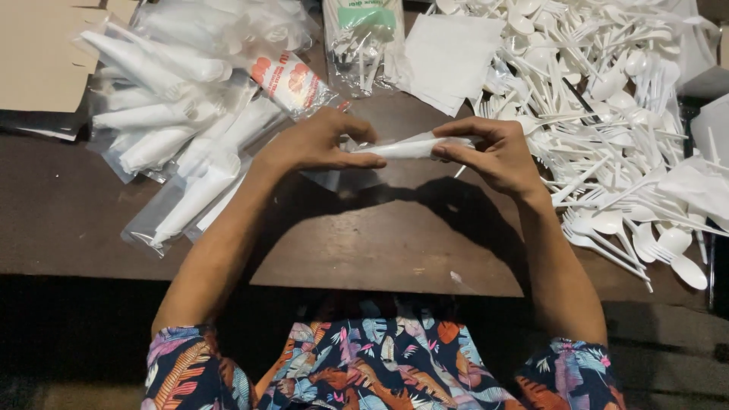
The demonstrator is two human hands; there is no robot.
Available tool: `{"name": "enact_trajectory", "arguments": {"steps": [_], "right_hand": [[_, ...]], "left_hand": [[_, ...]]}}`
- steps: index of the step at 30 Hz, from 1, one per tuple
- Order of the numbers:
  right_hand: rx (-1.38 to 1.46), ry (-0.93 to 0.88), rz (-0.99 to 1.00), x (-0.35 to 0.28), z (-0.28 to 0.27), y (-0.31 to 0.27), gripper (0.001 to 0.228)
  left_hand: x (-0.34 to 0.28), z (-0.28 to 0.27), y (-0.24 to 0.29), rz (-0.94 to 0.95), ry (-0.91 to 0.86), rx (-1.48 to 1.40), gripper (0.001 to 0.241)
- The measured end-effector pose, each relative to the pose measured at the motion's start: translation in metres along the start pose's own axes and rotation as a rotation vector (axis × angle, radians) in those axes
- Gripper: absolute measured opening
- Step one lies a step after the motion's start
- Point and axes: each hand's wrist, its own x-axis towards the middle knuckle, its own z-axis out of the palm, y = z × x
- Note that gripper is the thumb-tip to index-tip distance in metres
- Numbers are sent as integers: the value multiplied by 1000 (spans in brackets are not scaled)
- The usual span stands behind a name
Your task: Wrapping individual plastic spoons and forks in paper and placing them into plastic bags.
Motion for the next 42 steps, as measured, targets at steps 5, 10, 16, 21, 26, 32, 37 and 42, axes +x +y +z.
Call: {"name": "enact_trajectory", "arguments": {"steps": [5,10,16,21,26,32,37,42], "right_hand": [[13,13,-80,-4,-10,2,28],[21,16,-115,-6,-8,1,30],[-14,11,-133,-8,6,9,32],[-32,30,-124,-7,7,9,38],[101,176,-120,-4,-2,9,41],[100,268,-137,-6,5,17,26],[74,259,-209,-8,10,15,23],[41,217,-251,-8,16,18,19]], "left_hand": [[17,6,20,-5,89,-117,40],[20,25,14,4,216,-162,47],[18,43,18,32,240,-124,50],[17,50,6,5,278,-92,48],[18,52,-6,44,413,-95,47],[21,54,-3,26,442,-103,46],[21,50,11,23,451,-126,46],[22,55,23,64,482,-135,45]]}}
